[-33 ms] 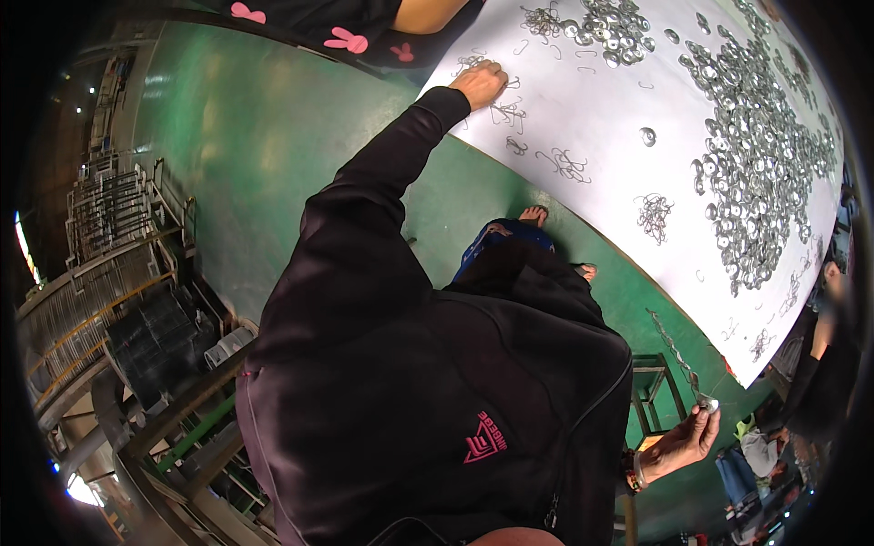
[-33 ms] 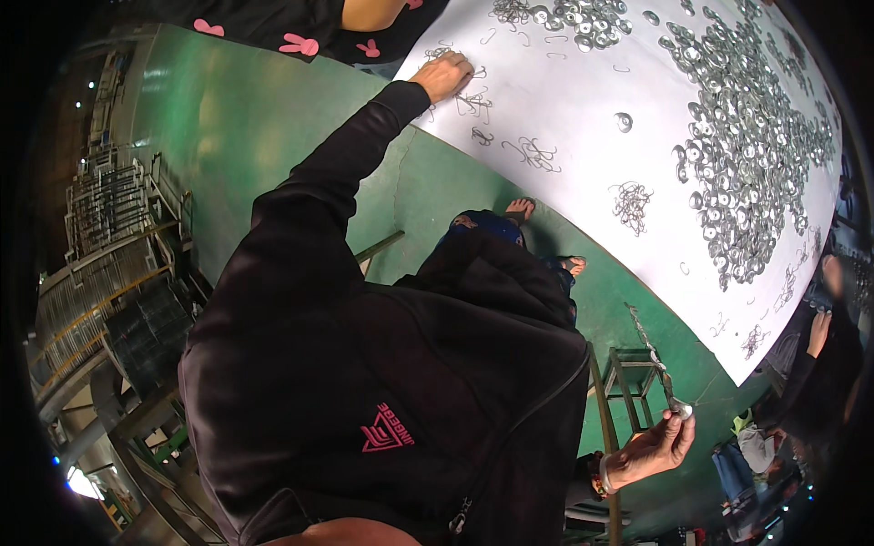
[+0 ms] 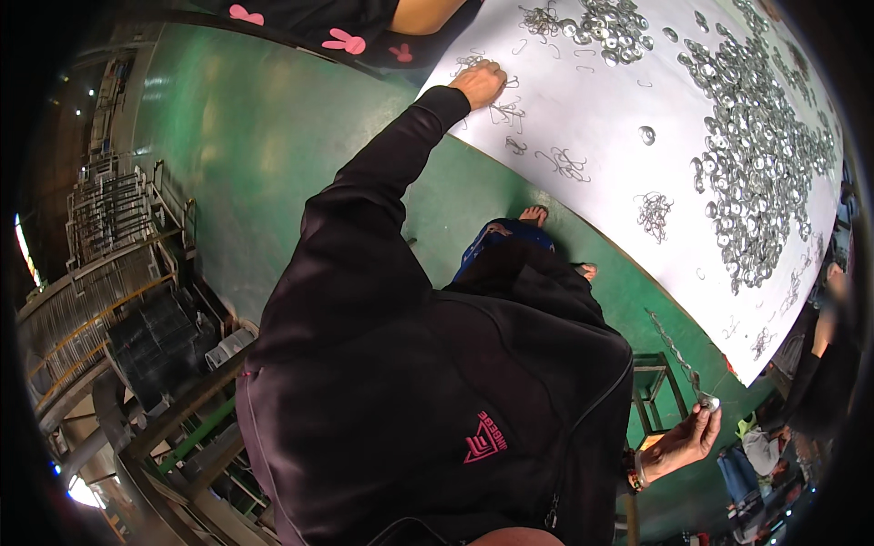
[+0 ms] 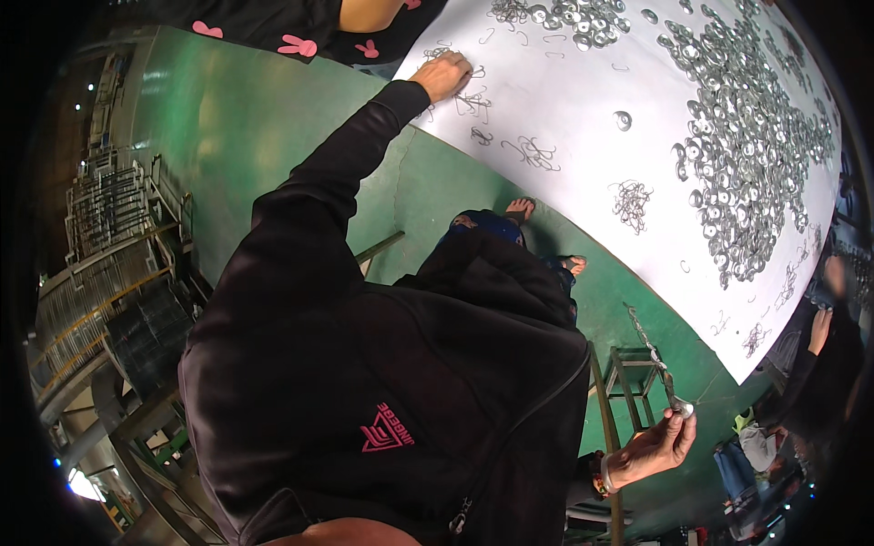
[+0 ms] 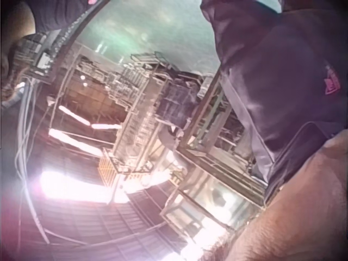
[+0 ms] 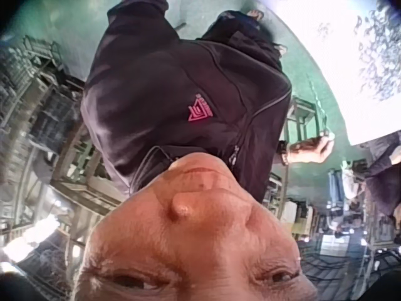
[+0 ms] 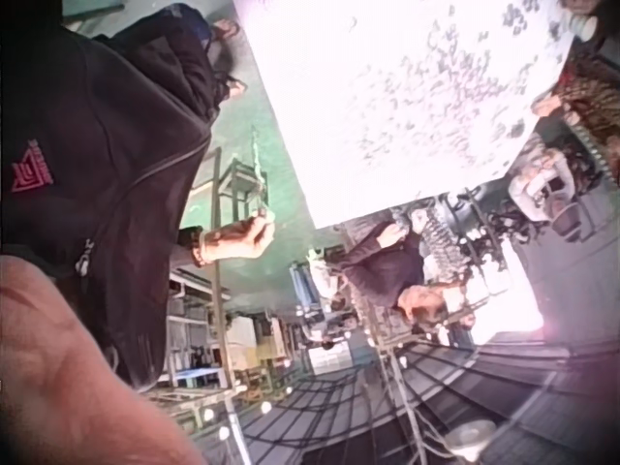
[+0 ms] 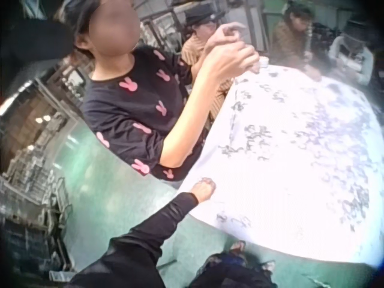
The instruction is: The person strings small metal discs onto a chain by hand, then walks through the fabrication floor to place a metal frame into a tank.
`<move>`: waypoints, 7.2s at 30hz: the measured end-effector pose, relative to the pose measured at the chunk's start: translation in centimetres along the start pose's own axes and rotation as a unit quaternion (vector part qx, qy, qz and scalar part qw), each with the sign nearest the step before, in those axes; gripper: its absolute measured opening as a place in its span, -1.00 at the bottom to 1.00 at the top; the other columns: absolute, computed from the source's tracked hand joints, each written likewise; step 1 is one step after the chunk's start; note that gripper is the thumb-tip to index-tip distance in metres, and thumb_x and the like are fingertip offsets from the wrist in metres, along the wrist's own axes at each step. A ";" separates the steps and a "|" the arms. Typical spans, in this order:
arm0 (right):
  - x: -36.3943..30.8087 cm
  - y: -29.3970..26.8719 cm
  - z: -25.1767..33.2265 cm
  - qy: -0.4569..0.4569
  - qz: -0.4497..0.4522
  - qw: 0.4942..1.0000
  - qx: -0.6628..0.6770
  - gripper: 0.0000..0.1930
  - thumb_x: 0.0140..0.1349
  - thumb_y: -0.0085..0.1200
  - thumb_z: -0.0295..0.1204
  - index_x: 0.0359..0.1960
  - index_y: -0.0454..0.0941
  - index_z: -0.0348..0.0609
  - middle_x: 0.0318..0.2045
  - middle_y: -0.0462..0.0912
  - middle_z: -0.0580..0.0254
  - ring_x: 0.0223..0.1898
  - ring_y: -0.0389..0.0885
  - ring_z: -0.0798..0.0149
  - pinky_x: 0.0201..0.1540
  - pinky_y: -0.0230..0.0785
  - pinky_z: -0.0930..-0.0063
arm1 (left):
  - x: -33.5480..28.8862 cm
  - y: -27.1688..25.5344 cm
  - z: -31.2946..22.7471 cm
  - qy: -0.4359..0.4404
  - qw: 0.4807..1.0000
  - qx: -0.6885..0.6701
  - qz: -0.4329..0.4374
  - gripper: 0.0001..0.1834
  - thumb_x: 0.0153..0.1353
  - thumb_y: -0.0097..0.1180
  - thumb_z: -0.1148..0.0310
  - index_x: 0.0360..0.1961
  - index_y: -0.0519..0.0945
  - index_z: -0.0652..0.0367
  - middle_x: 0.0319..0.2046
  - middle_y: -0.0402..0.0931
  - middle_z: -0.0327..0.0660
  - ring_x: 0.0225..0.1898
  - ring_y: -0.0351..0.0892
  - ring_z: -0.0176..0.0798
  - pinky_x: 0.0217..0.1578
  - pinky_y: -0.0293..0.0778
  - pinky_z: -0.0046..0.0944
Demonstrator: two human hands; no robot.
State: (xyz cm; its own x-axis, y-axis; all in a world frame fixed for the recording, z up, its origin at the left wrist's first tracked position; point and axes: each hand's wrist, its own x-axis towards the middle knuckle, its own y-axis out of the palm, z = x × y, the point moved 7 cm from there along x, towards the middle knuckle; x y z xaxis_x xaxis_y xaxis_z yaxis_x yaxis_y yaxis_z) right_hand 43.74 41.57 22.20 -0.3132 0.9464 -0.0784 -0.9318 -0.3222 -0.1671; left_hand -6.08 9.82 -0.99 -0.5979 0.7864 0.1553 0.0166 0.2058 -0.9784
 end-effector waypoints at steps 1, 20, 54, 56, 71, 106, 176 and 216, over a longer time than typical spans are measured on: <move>0.0 0.1 0.0 -0.004 0.007 1.000 0.004 -0.80 0.14 0.01 -0.58 -0.20 0.45 -0.44 -0.34 0.55 0.11 -0.35 0.49 0.38 -0.26 0.39 0.63 | 0.4 -0.6 -0.8 -0.001 1.000 -0.019 0.002 -0.88 0.05 0.00 0.41 -0.43 0.50 0.24 -0.39 0.45 -0.10 -0.27 0.45 -0.08 -0.23 0.41 -0.18; 0.0 0.3 -0.5 -0.002 0.027 0.999 0.020 -0.78 0.16 -0.02 -0.56 -0.18 0.43 -0.46 -0.32 0.53 0.08 -0.34 0.49 0.35 -0.21 0.41 0.60 | -3.0 -2.7 -8.7 -0.180 0.949 -0.235 -0.111 -0.67 -0.17 0.18 0.55 -0.26 0.53 0.23 -0.32 0.50 -0.08 -0.25 0.50 -0.15 -0.25 0.45 -0.25; -1.8 5.8 1.2 0.011 0.060 0.993 0.103 -0.82 0.11 -0.03 -0.66 -0.22 0.47 -0.39 -0.29 0.48 0.11 -0.32 0.43 0.39 -0.26 0.37 0.62 | -6.9 -0.2 -15.4 -0.239 0.911 -0.333 -0.053 -0.57 -0.07 0.08 0.56 -0.11 0.35 0.13 -0.24 0.30 0.05 -0.28 0.45 0.08 -0.25 0.43 -0.11; -2.2 6.2 1.9 0.002 0.090 0.992 0.086 -0.84 0.13 -0.04 -0.63 -0.23 0.48 -0.37 -0.32 0.49 0.15 -0.36 0.39 0.42 -0.25 0.31 0.61 | -5.9 -0.5 -15.9 -0.210 0.912 -0.345 -0.074 -0.55 -0.12 0.11 0.60 -0.12 0.35 0.19 -0.28 0.28 0.06 -0.31 0.42 0.10 -0.25 0.43 -0.12; -1.3 7.1 2.9 -0.030 0.146 0.986 0.079 -0.83 0.11 0.03 -0.59 -0.24 0.50 -0.33 -0.36 0.50 0.20 -0.37 0.40 0.41 -0.30 0.30 0.60 | -4.6 -3.7 -3.7 -0.352 0.936 -0.007 -0.023 -0.58 -0.14 0.12 0.48 -0.14 0.49 0.21 -0.24 0.43 -0.06 -0.18 0.39 0.01 -0.19 0.40 -0.15; -3.1 3.6 -1.1 0.030 0.065 0.992 0.103 -0.86 0.10 0.01 -0.63 -0.28 0.48 -0.30 -0.32 0.48 0.17 -0.34 0.43 0.38 -0.28 0.33 0.58 | 1.3 -4.5 -12.0 -0.091 0.954 -0.279 -0.067 -0.95 0.06 -0.01 0.55 -0.45 0.40 0.32 -0.49 0.48 0.01 -0.41 0.48 0.05 -0.37 0.39 -0.14; 13.6 -1.6 -6.4 -0.012 0.036 0.997 -0.063 -0.80 0.11 0.02 -0.47 -0.26 0.57 -0.30 -0.42 0.61 0.12 -0.47 0.57 0.33 -0.38 0.43 0.55 | 5.1 -17.6 -47.8 0.223 0.797 -0.551 0.104 -0.92 0.09 0.03 0.53 -0.35 0.51 0.23 -0.43 0.53 -0.18 -0.32 0.48 -0.14 -0.27 0.37 -0.28; 11.1 -23.4 -7.0 0.029 -0.055 0.968 0.244 -0.76 -0.06 0.06 -0.80 -0.29 0.53 -0.39 -0.42 0.52 0.15 -0.48 0.51 0.36 -0.39 0.38 0.60 | 14.3 -1.7 -69.9 0.184 0.845 -0.477 0.158 -0.77 0.05 0.07 0.53 -0.21 0.56 0.18 -0.31 0.52 -0.13 -0.30 0.46 -0.15 -0.25 0.37 -0.28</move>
State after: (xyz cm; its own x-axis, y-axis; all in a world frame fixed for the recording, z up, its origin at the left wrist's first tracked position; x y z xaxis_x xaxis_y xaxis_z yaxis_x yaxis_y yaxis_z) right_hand 63.39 59.47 18.33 -0.2093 0.9672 -0.1440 -0.9391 -0.1578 0.3052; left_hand 41.35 61.47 12.36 -0.1558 0.9816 0.1107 0.8723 0.1893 -0.4508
